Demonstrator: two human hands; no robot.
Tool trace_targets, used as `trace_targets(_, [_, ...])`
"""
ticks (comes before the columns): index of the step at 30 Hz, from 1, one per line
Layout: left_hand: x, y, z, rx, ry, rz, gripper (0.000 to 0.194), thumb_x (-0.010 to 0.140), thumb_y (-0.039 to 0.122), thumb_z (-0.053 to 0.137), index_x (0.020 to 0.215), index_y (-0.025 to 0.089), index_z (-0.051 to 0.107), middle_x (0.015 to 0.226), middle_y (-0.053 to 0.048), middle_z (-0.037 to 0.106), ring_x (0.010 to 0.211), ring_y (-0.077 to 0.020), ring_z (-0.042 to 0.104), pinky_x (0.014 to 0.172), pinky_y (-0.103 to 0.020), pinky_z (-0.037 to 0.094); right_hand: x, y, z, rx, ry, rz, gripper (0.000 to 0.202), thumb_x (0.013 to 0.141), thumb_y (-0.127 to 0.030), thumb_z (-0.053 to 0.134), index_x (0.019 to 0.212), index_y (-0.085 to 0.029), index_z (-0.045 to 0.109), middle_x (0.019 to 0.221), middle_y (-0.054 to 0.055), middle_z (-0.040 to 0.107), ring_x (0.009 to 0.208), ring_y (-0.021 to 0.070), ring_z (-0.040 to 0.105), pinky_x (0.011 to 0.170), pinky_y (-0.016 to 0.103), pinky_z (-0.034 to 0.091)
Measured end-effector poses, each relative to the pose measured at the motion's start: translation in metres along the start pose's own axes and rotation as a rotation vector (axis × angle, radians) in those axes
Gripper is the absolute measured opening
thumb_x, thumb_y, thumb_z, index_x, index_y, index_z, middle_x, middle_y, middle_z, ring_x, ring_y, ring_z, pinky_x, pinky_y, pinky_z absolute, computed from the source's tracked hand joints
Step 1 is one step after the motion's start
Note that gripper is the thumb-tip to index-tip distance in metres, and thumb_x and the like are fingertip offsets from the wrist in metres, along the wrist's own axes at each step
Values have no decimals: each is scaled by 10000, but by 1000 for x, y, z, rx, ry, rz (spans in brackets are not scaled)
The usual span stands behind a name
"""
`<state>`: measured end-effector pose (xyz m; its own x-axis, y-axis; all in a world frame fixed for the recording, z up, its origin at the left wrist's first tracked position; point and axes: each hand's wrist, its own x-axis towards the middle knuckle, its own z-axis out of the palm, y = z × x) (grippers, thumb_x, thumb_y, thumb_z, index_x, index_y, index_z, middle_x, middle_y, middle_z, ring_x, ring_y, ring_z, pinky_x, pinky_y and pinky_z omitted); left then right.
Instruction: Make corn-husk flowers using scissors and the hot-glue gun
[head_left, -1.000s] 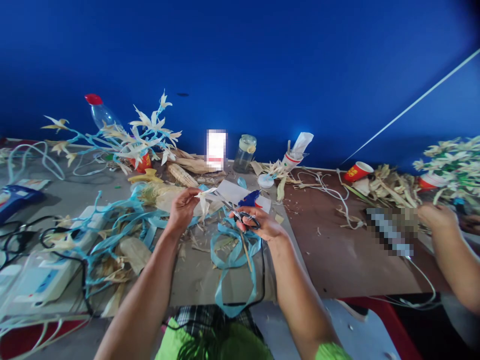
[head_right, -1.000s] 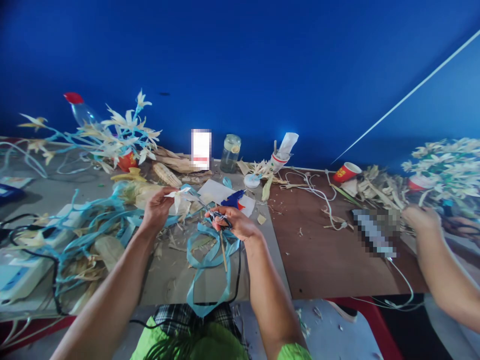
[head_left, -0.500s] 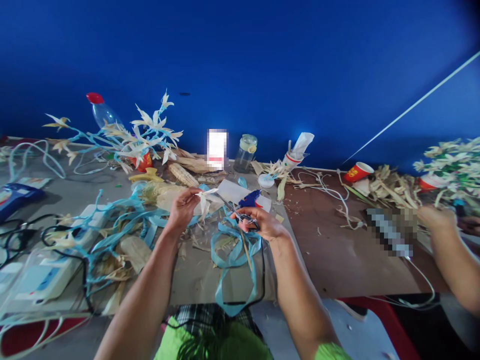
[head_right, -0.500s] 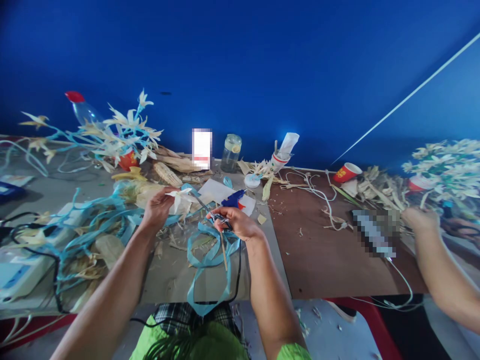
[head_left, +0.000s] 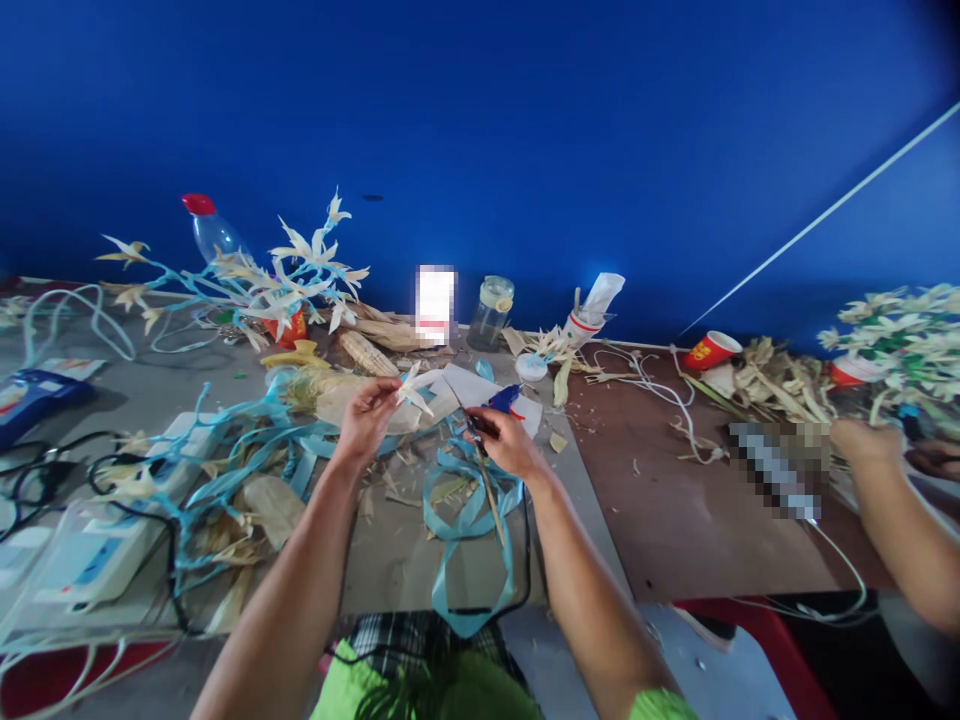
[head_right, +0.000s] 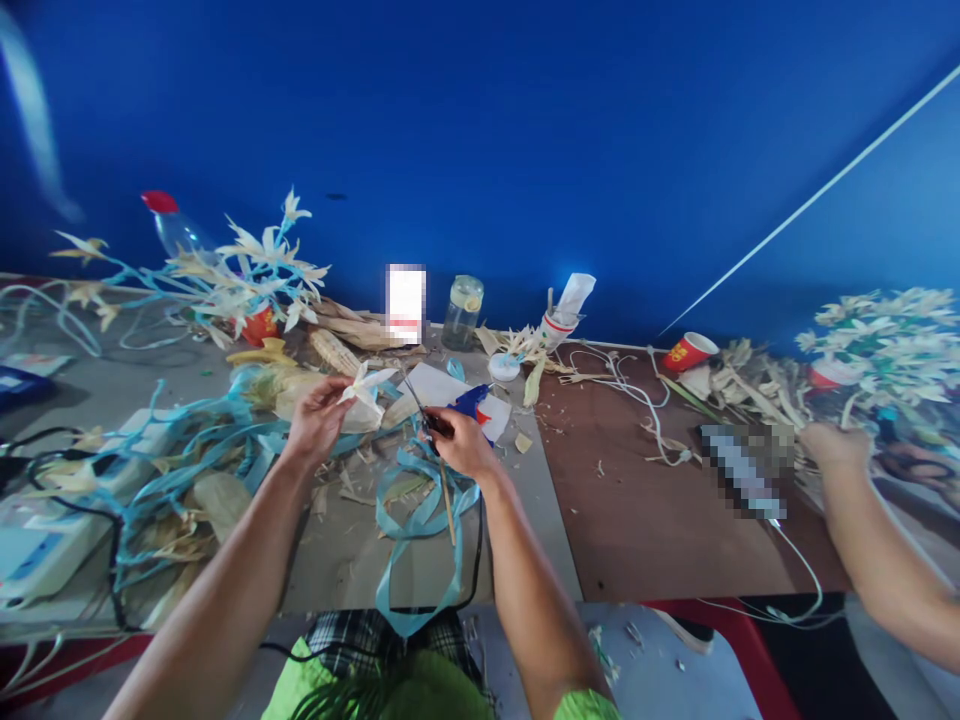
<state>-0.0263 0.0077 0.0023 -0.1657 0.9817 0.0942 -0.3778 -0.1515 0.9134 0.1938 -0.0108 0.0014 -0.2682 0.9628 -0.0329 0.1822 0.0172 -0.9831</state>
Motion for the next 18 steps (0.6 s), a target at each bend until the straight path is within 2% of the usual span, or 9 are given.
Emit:
trace_targets(5, [0,-2,-2,0,-23,11,258,517,237,780,732,162,659,693,5,643,609,-99,552,580,-210,406,-7,-7,-9,242,-77,-15,425,732,-441,630,1065,-176,632,649,-9,562,628,129,495,612,266,385])
trace_targets(9, [0,-1,-3,21,-32,34,231,528,235,767,726,167,668,712,0,649,657,-114,564,631,-225,421,-12,-10,-16,399,-224,-42,493,719,-524,626,1052,-161,636,635,3,539,582,128,435,571,276,336])
trace_targets(18, [1,-2,-5,67,-62,55,200,540,188,730,734,175,682,743,-7,660,717,-142,581,684,-248,430,-15,-11,-22,408,-355,-10,536,695,-530,650,1042,-124,612,641,9,528,567,113,424,542,254,289])
